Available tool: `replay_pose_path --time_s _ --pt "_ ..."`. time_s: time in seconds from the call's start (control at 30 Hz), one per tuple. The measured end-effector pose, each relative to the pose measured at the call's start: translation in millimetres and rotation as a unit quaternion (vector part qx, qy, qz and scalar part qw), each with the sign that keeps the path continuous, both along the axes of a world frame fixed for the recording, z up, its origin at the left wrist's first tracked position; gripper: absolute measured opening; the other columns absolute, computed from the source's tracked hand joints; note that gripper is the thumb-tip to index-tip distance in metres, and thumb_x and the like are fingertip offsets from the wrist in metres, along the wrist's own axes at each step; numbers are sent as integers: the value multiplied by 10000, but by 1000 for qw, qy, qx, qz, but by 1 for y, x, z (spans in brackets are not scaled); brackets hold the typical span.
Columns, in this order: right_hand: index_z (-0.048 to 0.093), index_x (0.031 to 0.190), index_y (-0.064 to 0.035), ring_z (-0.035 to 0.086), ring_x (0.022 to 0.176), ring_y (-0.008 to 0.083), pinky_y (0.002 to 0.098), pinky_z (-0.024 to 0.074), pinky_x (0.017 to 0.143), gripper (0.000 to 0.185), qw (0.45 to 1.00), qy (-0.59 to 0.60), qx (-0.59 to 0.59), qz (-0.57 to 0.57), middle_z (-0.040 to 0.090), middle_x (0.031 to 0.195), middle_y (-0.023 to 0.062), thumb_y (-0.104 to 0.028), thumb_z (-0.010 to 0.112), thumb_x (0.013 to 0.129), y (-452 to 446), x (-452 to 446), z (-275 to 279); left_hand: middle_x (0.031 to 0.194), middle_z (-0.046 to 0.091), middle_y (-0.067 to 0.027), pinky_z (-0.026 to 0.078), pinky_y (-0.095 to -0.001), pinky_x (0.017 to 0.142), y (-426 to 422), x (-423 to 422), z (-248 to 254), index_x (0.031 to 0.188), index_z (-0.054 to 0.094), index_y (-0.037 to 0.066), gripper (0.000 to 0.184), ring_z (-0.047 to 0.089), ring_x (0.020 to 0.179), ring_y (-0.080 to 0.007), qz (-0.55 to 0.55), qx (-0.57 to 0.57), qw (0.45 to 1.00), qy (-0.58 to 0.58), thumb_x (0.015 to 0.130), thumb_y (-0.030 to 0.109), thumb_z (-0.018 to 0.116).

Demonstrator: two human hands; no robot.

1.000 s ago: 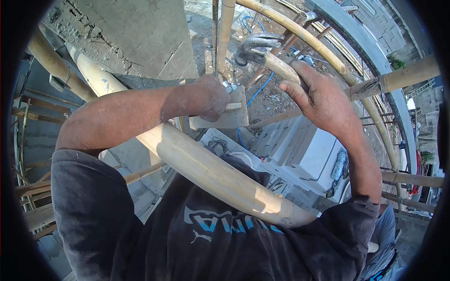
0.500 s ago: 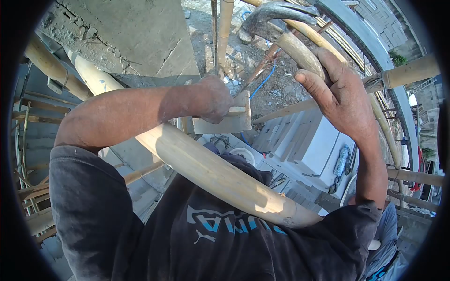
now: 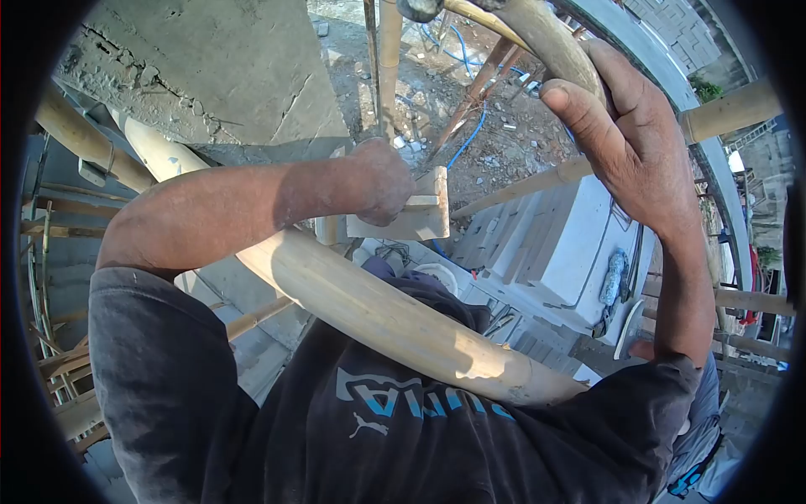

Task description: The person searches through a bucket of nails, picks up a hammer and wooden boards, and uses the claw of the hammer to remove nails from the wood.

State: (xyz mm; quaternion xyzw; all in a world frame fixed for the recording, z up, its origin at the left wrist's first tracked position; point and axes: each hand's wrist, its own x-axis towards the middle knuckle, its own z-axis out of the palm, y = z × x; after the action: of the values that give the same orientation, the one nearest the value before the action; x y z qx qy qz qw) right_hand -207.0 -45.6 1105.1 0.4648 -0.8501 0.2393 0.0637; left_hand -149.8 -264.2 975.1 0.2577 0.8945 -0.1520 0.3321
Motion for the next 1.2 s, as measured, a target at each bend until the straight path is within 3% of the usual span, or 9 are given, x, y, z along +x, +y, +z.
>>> replay_pose_path --time_s 0.13,0.2,0.3,0.53,0.6,0.67,0.87,1.0,1.2 --pt "562 1134 -26 664 679 335 445 513 628 441 992 -7 -115 53 638 719 162 -441 559 985 -2 10 -42 950 739 -125 563 -434 751 -2 1 0 963 764 85 250 720 887 -277 20 24 999 15 771 178 635" --pt "563 1070 -38 689 814 398 525 523 680 382 909 -48 413 25 670 729 191 -402 581 956 23 0 -82 947 739 -126 565 -437 750 3 0 -3 959 764 84 246 720 886 -276 -8 27 999 28 779 184 628" --pt "534 1051 -60 663 810 419 541 511 727 375 891 -61 448 -36 653 784 220 -426 553 969 13 0 -51 946 738 -131 567 -440 748 2 -12 4 949 762 81 241 720 890 -276 -16 27 999 44 793 198 620" --pt "586 1111 -53 672 812 386 497 521 698 387 995 -71 -66 -9 665 843 219 -416 554 980 -1 11 -6 953 737 -137 567 -441 760 -6 -4 -2 940 757 66 249 718 904 -281 -19 2 1000 -12 824 221 602" --pt "590 1116 -47 671 803 379 482 521 699 397 994 -69 -74 26 666 832 209 -419 562 977 6 12 -45 949 737 -136 565 -443 770 -7 -1 3 944 758 71 249 717 907 -284 -4 25 1000 -3 824 227 605" --pt "590 1093 -23 657 770 367 465 510 691 411 908 -94 408 8 653 797 195 -415 591 966 33 -3 -100 908 730 -140 562 -449 763 -3 1 -2 920 753 78 253 714 880 -296 -18 49 998 19 831 268 611" --pt "541 967 -34 602 620 300 405 504 630 344 963 -185 166 -102 588 684 119 -352 667 934 48 -16 -106 908 733 -143 562 -467 778 -18 -13 -7 934 755 78 281 713 891 -320 -6 39 999 29 847 303 612" --pt "526 892 -88 528 625 57 243 447 560 336 882 -441 -18 -169 538 691 -21 -312 775 872 39 -16 -125 895 728 -134 553 -466 755 -30 -22 1 919 746 102 288 705 869 -321 17 67 997 32 848 358 634" --pt "544 954 -93 507 670 73 256 444 613 366 866 -468 -128 -118 540 751 -31 -356 780 858 26 -27 -183 829 680 -138 494 -483 687 -42 -31 -1 836 663 72 345 651 795 -360 44 175 982 62 848 416 677"
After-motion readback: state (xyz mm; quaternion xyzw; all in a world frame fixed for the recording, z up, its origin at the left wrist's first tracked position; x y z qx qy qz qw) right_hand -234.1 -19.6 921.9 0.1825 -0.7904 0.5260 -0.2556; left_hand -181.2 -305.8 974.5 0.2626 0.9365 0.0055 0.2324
